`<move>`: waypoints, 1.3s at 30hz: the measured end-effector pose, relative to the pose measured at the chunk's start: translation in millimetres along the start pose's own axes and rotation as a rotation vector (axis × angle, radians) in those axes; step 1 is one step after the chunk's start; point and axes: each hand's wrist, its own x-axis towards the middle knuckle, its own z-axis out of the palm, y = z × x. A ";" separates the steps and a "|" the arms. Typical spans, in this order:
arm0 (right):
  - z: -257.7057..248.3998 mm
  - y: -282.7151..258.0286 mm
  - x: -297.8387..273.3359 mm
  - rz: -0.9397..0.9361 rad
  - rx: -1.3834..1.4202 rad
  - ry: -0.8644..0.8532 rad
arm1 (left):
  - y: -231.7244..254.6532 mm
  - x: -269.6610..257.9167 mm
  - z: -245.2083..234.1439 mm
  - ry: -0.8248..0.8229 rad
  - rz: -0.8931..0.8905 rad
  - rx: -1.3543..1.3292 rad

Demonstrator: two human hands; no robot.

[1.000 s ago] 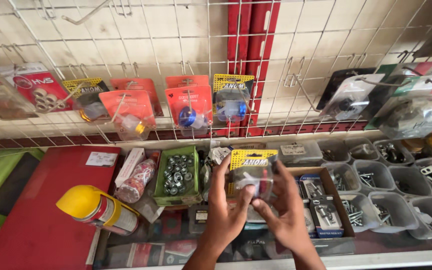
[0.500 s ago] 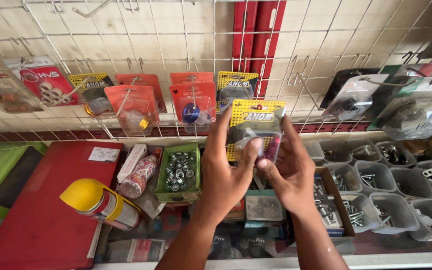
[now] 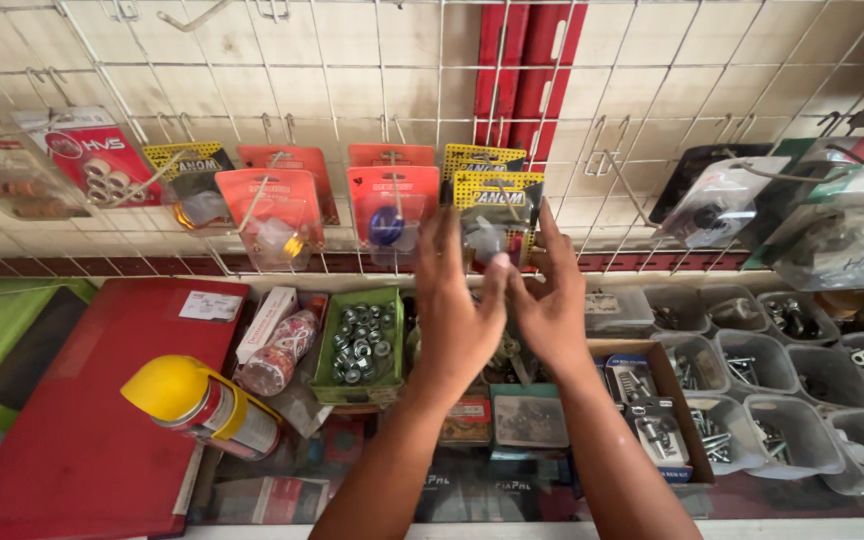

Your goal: The person picks up several packaged motorcycle parts from a counter and a shelf and hangs them onto hooks on a wire mesh wall rack.

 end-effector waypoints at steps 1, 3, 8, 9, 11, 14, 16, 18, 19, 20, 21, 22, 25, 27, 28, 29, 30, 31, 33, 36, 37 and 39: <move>0.4 2.1 0.9 0.012 -0.044 0.005 | -0.8 -1.7 2.8 -0.005 0.009 -0.013; 0.2 6.2 1.9 0.034 -0.132 0.016 | -3.6 -1.4 8.6 -0.026 -0.011 -0.026; 5.1 18.9 3.4 -0.024 -0.317 0.029 | -12.3 2.2 15.8 -0.079 -0.121 -0.064; 6.5 20.3 4.4 -0.048 -0.355 0.031 | -14.0 3.9 17.2 -0.075 -0.124 -0.061; 8.1 21.3 6.1 -0.078 -0.347 0.037 | -15.9 5.9 19.2 -0.073 -0.138 -0.057; 7.2 16.9 9.8 -0.024 -0.282 -0.002 | -13.1 8.0 19.6 -0.079 -0.150 -0.062; 6.5 11.1 9.5 0.009 -0.258 -0.031 | -7.8 5.8 14.6 -0.098 -0.147 -0.064; 6.6 5.6 11.1 -0.001 -0.271 -0.046 | 2.6 -6.2 2.9 -0.079 -0.107 0.005; 6.6 3.4 12.1 0.001 -0.279 -0.041 | 8.1 -12.2 -3.5 -0.069 -0.085 0.041; 7.5 2.0 10.9 0.006 -0.285 -0.034 | 12.1 -17.3 -10.1 -0.051 -0.156 0.064; 8.5 1.6 9.9 0.011 -0.291 -0.026 | 15.5 -21.8 -16.4 -0.032 -0.228 0.086; 9.1 1.9 9.5 0.005 -0.303 -0.021 | 16.7 -22.5 -21.0 -0.015 -0.298 0.108; 11.2 5.9 8.1 -0.024 -0.330 -0.004 | 11.9 -16.5 -32.8 0.222 0.004 0.334; 13.7 8.3 7.4 -0.059 -0.330 0.005 | 5.9 -10.8 -38.3 0.260 0.029 0.386; 14.5 8.4 7.7 -0.057 -0.320 0.004 | 2.1 -6.2 -39.7 0.280 0.045 0.412; 15.0 7.9 7.8 -0.055 -0.310 0.003 | -1.8 -2.1 -40.2 0.260 0.057 0.398; 15.3 7.0 6.4 -0.050 -0.302 0.000 | -6.0 0.4 -39.9 0.238 0.067 0.385; 15.9 5.7 5.1 -0.049 -0.293 -0.004 | -10.0 1.2 -39.7 0.216 0.077 0.371; 17.0 2.5 5.7 -0.053 -0.275 -0.009 | -17.7 3.6 -37.9 0.199 0.061 0.373; 15.7 -1.3 5.7 0.026 -0.238 -0.020 | -24.8 3.3 -34.3 0.196 0.076 0.362; 15.1 -1.5 5.1 0.013 -0.237 -0.020 | -26.1 2.4 -33.6 0.197 0.085 0.357; 14.3 -0.8 5.1 -0.015 -0.237 -0.022 | -27.3 2.0 -33.1 0.197 0.087 0.375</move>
